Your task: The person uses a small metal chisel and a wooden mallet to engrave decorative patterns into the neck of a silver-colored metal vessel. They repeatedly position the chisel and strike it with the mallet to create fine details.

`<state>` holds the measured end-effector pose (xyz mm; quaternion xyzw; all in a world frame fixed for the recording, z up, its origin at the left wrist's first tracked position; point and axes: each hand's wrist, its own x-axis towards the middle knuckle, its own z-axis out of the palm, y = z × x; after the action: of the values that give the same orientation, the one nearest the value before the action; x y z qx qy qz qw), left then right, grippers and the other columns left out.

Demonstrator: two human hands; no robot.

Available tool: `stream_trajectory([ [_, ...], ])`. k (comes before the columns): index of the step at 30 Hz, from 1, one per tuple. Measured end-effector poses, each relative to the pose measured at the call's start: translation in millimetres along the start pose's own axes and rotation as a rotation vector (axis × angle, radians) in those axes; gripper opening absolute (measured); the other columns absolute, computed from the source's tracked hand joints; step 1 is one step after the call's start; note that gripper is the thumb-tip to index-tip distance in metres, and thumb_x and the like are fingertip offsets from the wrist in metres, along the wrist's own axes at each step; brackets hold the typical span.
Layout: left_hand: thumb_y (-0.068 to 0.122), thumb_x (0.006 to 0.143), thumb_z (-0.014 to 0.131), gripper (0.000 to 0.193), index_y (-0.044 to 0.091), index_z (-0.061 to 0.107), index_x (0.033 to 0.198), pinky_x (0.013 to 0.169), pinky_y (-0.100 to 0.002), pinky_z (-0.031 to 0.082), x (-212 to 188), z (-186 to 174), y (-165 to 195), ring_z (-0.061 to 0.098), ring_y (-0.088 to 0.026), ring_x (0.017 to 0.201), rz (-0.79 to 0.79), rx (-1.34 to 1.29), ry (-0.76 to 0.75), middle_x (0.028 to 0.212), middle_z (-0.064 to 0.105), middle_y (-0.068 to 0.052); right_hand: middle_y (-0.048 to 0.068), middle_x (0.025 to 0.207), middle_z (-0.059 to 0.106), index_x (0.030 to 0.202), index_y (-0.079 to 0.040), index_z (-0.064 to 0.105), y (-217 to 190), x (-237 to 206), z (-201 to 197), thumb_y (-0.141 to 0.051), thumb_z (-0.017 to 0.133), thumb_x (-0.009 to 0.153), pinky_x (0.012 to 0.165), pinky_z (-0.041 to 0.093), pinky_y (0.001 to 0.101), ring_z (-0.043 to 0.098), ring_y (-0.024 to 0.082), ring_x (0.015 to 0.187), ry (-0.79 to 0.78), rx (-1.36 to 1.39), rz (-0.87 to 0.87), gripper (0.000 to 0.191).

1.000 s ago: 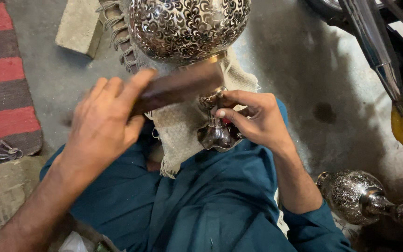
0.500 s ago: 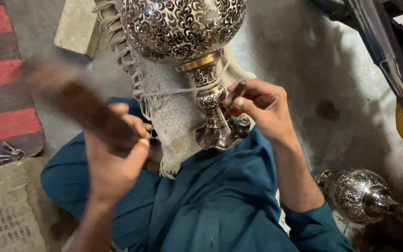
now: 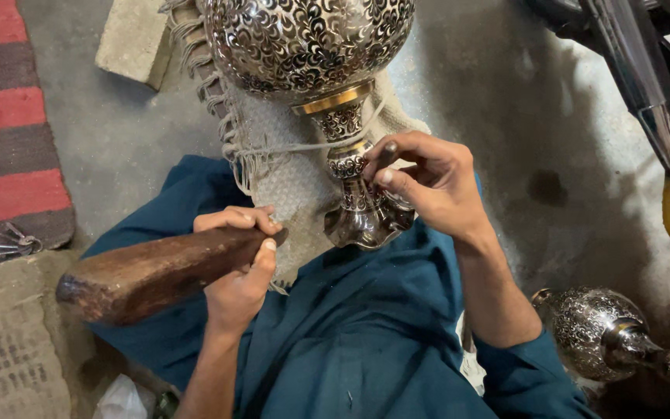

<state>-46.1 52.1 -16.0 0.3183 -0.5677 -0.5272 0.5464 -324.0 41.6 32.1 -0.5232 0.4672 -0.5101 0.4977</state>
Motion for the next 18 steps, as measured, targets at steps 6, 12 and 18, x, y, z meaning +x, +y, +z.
stream_trajectory([
  [6,-0.013,0.091,0.057,0.041,0.006,0.040,0.124,0.125,-0.051,0.047,-2,2,-3,0.061,-0.018,0.100,0.009,-0.023,0.034,0.108,0.059,-0.010,0.010,0.118,0.070,0.120,0.003,0.068,-1,3,0,0.005,0.074,0.095,0.088,0.064,0.0273,0.070,0.014,0.105,-0.021,-0.075,-0.067,0.026],
  [12,-0.009,0.093,0.059,0.039,0.004,0.042,0.125,0.117,-0.047,0.054,-7,-8,4,0.065,-0.019,0.105,0.006,0.022,0.058,0.108,0.060,-0.009,0.004,0.097,0.068,0.116,-0.001,0.073,-1,15,0,0.000,0.081,0.088,0.064,0.057,0.0216,0.063,0.009,0.086,-0.052,-0.300,-0.183,0.030],
  [18,-0.004,0.084,0.068,0.049,0.000,0.052,0.131,0.085,-0.033,0.057,2,-31,32,0.067,-0.016,0.094,-0.357,0.318,-0.039,0.100,0.065,-0.008,-0.005,0.075,0.046,0.119,-0.006,0.077,-1,16,-3,-0.009,0.086,0.088,0.069,0.036,0.0276,0.043,0.008,0.077,-0.077,-0.419,-0.240,0.033],
])
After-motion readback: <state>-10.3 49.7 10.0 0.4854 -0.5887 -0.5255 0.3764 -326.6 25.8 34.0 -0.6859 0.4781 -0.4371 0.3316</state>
